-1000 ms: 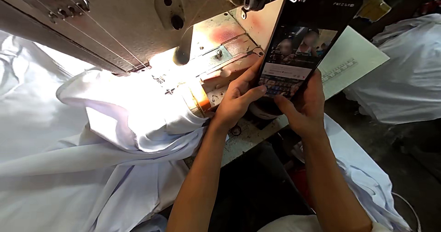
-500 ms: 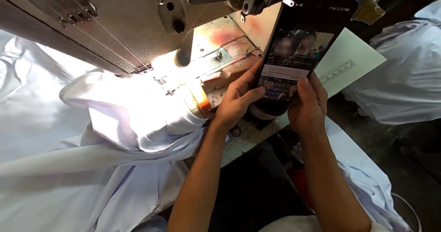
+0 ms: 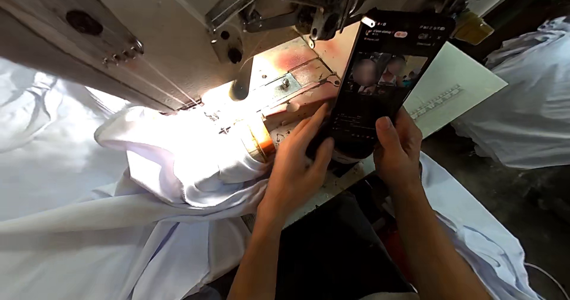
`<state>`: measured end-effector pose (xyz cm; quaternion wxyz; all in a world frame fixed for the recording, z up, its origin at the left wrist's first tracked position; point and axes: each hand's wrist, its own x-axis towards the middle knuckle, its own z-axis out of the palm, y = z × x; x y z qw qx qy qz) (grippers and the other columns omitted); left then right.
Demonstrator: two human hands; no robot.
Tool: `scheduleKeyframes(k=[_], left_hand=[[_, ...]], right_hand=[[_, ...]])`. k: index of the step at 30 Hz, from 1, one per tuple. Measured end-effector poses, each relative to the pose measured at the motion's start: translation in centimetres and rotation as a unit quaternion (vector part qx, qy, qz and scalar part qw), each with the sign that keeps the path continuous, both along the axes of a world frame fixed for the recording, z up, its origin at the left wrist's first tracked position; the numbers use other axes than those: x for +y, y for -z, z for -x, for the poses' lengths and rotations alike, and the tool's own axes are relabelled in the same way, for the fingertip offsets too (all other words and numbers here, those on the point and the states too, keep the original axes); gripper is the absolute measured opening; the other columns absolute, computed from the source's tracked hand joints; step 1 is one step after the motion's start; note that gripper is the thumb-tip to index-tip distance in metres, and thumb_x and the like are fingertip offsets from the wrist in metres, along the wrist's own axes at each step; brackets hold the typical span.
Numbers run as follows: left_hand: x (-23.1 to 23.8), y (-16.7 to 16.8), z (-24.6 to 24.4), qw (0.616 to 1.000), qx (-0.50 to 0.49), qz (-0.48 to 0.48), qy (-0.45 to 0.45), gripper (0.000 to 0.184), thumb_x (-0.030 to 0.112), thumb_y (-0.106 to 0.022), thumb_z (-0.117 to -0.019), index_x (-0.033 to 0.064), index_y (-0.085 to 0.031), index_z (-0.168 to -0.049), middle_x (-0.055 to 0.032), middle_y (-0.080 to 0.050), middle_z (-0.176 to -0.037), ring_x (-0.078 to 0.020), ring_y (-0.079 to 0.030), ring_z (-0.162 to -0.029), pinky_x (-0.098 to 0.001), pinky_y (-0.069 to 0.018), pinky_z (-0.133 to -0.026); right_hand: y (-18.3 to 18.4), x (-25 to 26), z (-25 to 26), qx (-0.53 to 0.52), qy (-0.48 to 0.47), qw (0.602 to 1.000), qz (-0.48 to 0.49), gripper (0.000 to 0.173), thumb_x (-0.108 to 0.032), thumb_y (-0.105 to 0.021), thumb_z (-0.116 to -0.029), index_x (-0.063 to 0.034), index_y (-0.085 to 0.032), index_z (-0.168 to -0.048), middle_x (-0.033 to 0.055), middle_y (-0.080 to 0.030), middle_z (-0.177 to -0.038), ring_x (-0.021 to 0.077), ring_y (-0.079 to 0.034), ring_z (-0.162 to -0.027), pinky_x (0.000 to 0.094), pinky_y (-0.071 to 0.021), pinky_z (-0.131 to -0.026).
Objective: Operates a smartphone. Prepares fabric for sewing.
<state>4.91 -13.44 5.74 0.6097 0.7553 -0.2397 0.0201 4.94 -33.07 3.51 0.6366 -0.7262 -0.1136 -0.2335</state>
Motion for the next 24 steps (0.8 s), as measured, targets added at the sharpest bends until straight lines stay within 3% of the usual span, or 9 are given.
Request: scheduleKeyframes(k=[2,4,7,9,12,13,16,21,24], left_hand=[[2.2,-0.3,3.9,0.975,-0.127,-0.128,-0.133,0.034,0.012,-0.053,-0.1012,0.0053,-0.068,-0.131,-0.0063,-0.071,-0.123,-0.0105,-0.067,-0.109,-0.0293,-0.0573,-0.091],[4.6,-1.1,6.7,0.91,-0.207,-0.26,-0.247,0.027,0.016,-0.053,-0.1006,0.0097,-0.078,-0.109,-0.0055,-0.075,-0.107,-0.0157,-0.067,-0.103,-0.0312,-0.0533,-0.086],[6.6,-1.7,8.6,0.814,-0.219,-0.428,-0.325,0.032,0.028,-0.051,-0.1028,0.0124,-0.079,-0.105,-0.0102,-0.075,-0.105,-0.0285,-0.068,-0.099,-0.0436,-0.0464,-0.078],[7.0,-1.8,9.2,0.785,-0.187,-0.504,-0.308,0.042,0.038,-0.045,-0.1046,0.0099,-0.076,-0.109,-0.0126,-0.075,-0.101,-0.0328,-0.07,-0.093,-0.0486,-0.0488,-0.073],[6.9,-1.3,9.7,0.788,-0.17,-0.542,-0.237,0.045,0.043,-0.049,-0.1028,0.008,-0.076,-0.097,-0.0115,-0.072,-0.081,-0.0356,-0.067,-0.08,-0.0539,-0.0467,-0.074],[6.7,-1.4,10.0,0.792,-0.176,-0.545,-0.212,0.039,0.041,-0.054,-0.1001,0.0095,-0.076,-0.091,-0.0099,-0.071,-0.079,-0.0348,-0.067,-0.079,-0.0561,-0.0462,-0.078],[6.0,-2.2,12.0,0.809,-0.211,-0.524,-0.162,0.032,0.042,-0.058,-0.0971,0.0167,-0.074,-0.087,-0.0039,-0.069,-0.081,-0.0284,-0.066,-0.084,-0.0576,-0.0401,-0.092],[5.5,-3.3,15.9,0.796,-0.254,-0.519,-0.18,0.047,0.046,-0.041,-0.1071,0.0158,-0.073,-0.09,-0.0038,-0.067,-0.083,-0.0242,-0.061,-0.086,-0.0459,-0.0356,-0.091],[5.4,-4.0,17.8,0.779,-0.249,-0.543,-0.192,0.046,0.04,-0.043,-0.1081,0.0129,-0.076,-0.092,-0.0043,-0.071,-0.085,-0.024,-0.063,-0.087,-0.0414,-0.0414,-0.085]], right_hand=[[0.5,0.0,0.4,-0.002,0.025,1.0,-0.013,0.042,-0.049,-0.046,-0.1064,-0.0178,-0.058,-0.131,-0.0152,-0.067,-0.116,-0.0013,-0.064,-0.109,0.0243,-0.0561,-0.094],[1.1,0.2,0.5,-0.044,0.05,0.996,-0.051,0.049,-0.051,-0.042,-0.1069,-0.0146,-0.057,-0.135,-0.0105,-0.066,-0.124,0.0047,-0.063,-0.115,0.0297,-0.0554,-0.098],[1.8,0.9,1.3,-0.164,0.144,0.975,-0.047,0.041,-0.041,-0.042,-0.1092,-0.0142,-0.056,-0.136,-0.0044,-0.061,-0.133,0.0152,-0.06,-0.124,0.0401,-0.0538,-0.102],[1.7,1.5,3.1,-0.203,0.197,0.958,0.05,0.029,-0.03,-0.046,-0.1089,-0.0203,-0.056,-0.134,-0.0088,-0.059,-0.132,0.0082,-0.056,-0.123,0.0338,-0.0504,-0.1],[1.4,4.2,5.8,-0.181,0.09,0.964,0.174,0.018,-0.02,-0.052,-0.1056,-0.0103,-0.063,-0.117,0.0019,-0.066,-0.112,0.0084,-0.062,-0.107,0.0261,-0.0527,-0.091],[1.2,5.2,6.0,-0.173,0.019,0.961,0.213,0.019,-0.015,-0.052,-0.1028,-0.0067,-0.066,-0.113,0.0076,-0.069,-0.109,0.0147,-0.065,-0.105,0.0302,-0.0545,-0.089],[0.4,7.5,5.9,-0.159,-0.142,0.921,0.325,0.04,0.0,-0.053,-0.0919,-0.0126,-0.069,-0.126,0.0083,-0.07,-0.124,0.0284,-0.061,-0.123,0.0454,-0.0515,-0.097],[-1.5,7.6,5.9,-0.211,-0.188,0.876,0.391,0.042,0.002,-0.057,-0.093,-0.0198,-0.071,-0.126,0.0074,-0.069,-0.128,0.0318,-0.059,-0.126,0.0495,-0.0497,-0.1],[-3.0,8.0,5.7,-0.262,-0.189,0.848,0.421,0.033,-0.005,-0.054,-0.1001,-0.0187,-0.071,-0.125,0.0109,-0.068,-0.126,0.0308,-0.06,-0.125,0.0488,-0.0484,-0.102]])
